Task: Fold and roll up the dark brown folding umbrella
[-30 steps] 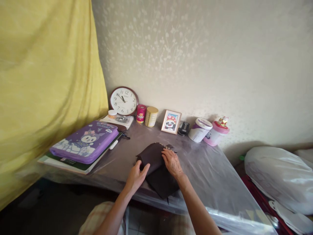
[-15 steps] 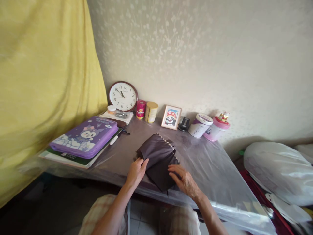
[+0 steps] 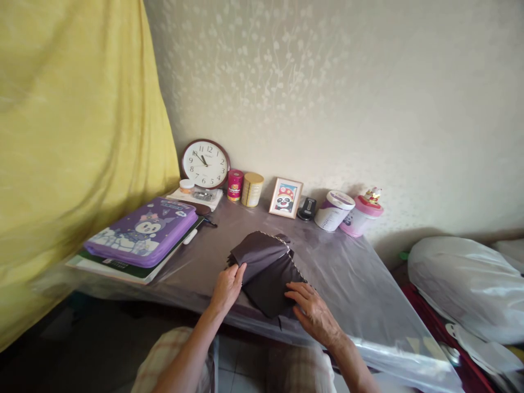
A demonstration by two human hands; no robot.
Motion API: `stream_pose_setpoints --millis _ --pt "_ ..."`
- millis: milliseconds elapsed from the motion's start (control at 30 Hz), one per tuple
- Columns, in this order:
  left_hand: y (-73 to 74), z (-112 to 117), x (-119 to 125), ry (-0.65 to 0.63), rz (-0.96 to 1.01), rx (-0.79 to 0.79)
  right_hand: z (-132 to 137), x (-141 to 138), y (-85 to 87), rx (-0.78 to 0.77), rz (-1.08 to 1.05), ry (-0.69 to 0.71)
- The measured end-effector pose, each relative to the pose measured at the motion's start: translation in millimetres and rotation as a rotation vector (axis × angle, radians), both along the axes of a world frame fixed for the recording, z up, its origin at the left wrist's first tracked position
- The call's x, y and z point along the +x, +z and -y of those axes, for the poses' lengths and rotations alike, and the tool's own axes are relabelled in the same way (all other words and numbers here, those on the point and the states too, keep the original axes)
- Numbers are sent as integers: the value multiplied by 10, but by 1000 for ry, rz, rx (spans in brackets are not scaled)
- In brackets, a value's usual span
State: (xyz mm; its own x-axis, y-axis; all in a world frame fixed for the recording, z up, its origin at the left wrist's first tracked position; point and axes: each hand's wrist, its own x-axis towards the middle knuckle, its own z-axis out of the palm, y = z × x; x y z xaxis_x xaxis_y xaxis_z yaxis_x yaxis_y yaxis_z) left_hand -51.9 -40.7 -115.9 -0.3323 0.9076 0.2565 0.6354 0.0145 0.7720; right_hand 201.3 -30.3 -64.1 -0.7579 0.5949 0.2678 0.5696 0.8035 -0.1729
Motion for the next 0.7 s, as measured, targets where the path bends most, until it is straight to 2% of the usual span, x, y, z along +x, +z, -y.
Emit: stream_pose_setpoints --millis 300,567,700 --pt "27 24 4 -45 -36 46 -11 41 -4 65 -13 -9" --pt "-17 13 -3 -78 -28 70 -21 101 75 142 -40 -17" --pt "20 12 -12 -66 20 44 -28 128 94 156 -47 -38"
